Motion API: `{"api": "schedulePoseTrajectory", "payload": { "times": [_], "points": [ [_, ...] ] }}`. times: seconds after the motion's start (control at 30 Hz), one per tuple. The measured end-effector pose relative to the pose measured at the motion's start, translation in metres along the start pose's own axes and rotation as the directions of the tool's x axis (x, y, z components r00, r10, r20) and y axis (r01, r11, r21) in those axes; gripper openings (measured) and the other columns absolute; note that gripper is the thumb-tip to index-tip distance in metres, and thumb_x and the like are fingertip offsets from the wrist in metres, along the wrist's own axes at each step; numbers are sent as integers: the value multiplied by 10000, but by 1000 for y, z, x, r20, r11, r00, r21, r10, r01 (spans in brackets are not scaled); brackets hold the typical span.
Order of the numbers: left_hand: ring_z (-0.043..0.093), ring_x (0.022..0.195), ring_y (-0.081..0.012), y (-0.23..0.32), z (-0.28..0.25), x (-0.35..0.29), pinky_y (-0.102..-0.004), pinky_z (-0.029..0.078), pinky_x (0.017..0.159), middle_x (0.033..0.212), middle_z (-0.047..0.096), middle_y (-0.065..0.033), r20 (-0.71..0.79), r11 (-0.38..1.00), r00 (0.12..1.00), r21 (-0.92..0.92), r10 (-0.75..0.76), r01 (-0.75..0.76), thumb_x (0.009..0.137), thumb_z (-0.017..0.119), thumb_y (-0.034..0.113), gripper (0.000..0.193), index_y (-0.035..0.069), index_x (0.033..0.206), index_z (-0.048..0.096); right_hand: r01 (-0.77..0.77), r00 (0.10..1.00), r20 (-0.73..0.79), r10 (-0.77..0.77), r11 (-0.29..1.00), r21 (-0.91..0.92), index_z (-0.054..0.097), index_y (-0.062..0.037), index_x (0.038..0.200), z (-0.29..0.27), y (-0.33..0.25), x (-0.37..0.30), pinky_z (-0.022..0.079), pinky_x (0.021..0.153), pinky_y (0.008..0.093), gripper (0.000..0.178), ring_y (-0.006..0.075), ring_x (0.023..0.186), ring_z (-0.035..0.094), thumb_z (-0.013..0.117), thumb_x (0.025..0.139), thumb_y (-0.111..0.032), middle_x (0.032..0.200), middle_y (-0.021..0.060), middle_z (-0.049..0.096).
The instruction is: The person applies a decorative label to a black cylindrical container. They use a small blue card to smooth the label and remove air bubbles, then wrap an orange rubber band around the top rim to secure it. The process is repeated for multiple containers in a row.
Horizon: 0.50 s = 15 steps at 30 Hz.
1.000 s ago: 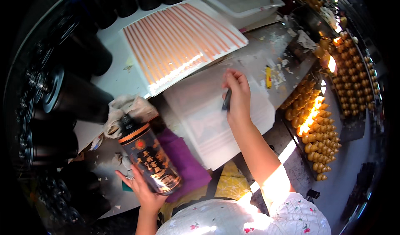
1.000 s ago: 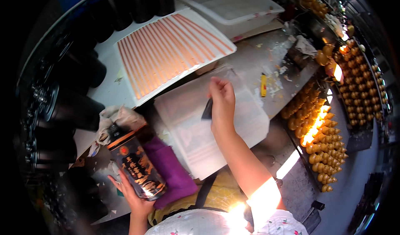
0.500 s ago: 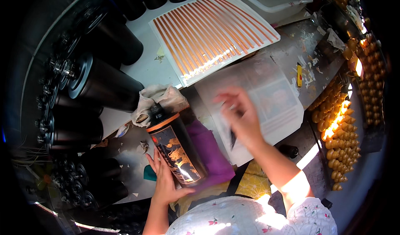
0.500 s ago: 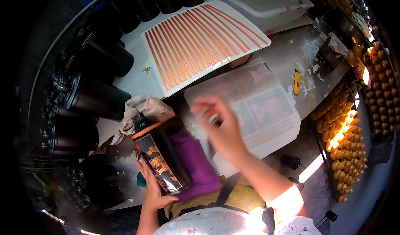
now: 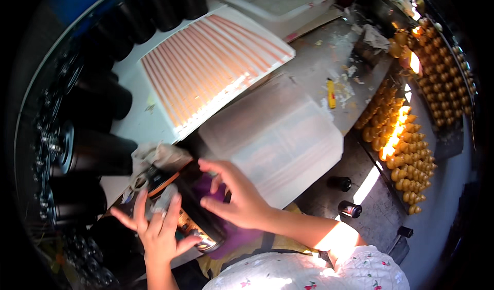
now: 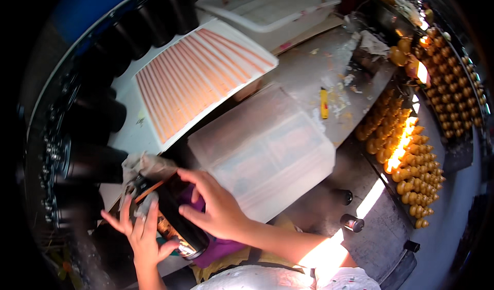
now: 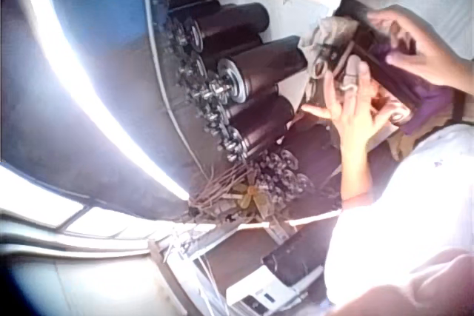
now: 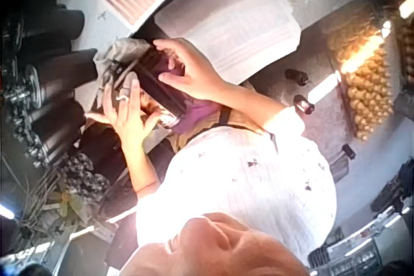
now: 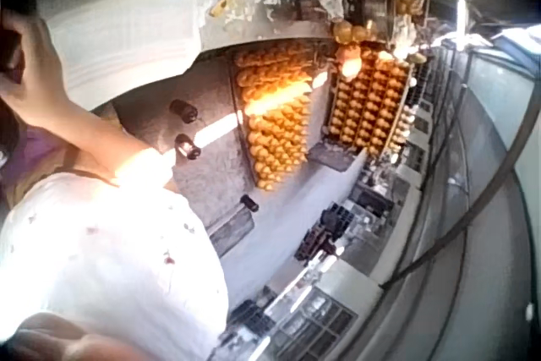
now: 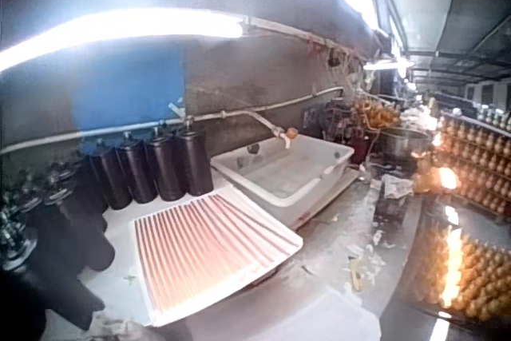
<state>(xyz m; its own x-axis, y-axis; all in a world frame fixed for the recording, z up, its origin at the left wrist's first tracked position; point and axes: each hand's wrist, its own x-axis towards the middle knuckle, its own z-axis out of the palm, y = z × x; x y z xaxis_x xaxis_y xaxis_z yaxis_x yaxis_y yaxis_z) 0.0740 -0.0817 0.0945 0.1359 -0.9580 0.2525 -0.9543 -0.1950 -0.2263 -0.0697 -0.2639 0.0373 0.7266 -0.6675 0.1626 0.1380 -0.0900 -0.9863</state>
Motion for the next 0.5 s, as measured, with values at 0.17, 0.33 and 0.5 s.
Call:
{"api": "schedulePoseTrajectory", "payload": {
  "times": [0.17, 0.33, 0.5],
  "points": [
    [114, 1472, -526, 32, 18, -70, -652, -46, 1161, 1588, 241, -257, 101, 794, 902, -442, -419, 418, 717, 454, 919, 1277, 13, 1573, 170, 115, 733, -679, -39, 991, 68, 519, -7, 1298, -120, 21, 126, 463, 834, 280, 483, 125, 945, 543, 705, 911, -228, 1257, 79, 544],
    [75, 1508, -452, 76, 49, -71, -613, 31, 1182, 1572, 271, -259, 180, 551, 822, -662, -540, 507, 699, 832, 385, 1179, -29, 1563, 144, -179, 796, -603, 44, 970, -166, 663, 7, 1047, -213, 37, 185, 474, 812, 298, 344, 132, 885, 590, 744, 859, -271, 1007, 73, 658],
    [471, 1293, -444, 68, 29, -76, -728, 61, 1137, 1228, 563, -197, 50, 819, 923, -443, -383, 364, 763, 790, 281, 998, -82, 1510, 236, -141, 845, -534, 9, 969, -205, 692, -5, 861, -227, 27, 199, 474, 755, 285, 312, 134, 770, 599, 776, 824, -302, 818, 50, 682]
  ]
}}
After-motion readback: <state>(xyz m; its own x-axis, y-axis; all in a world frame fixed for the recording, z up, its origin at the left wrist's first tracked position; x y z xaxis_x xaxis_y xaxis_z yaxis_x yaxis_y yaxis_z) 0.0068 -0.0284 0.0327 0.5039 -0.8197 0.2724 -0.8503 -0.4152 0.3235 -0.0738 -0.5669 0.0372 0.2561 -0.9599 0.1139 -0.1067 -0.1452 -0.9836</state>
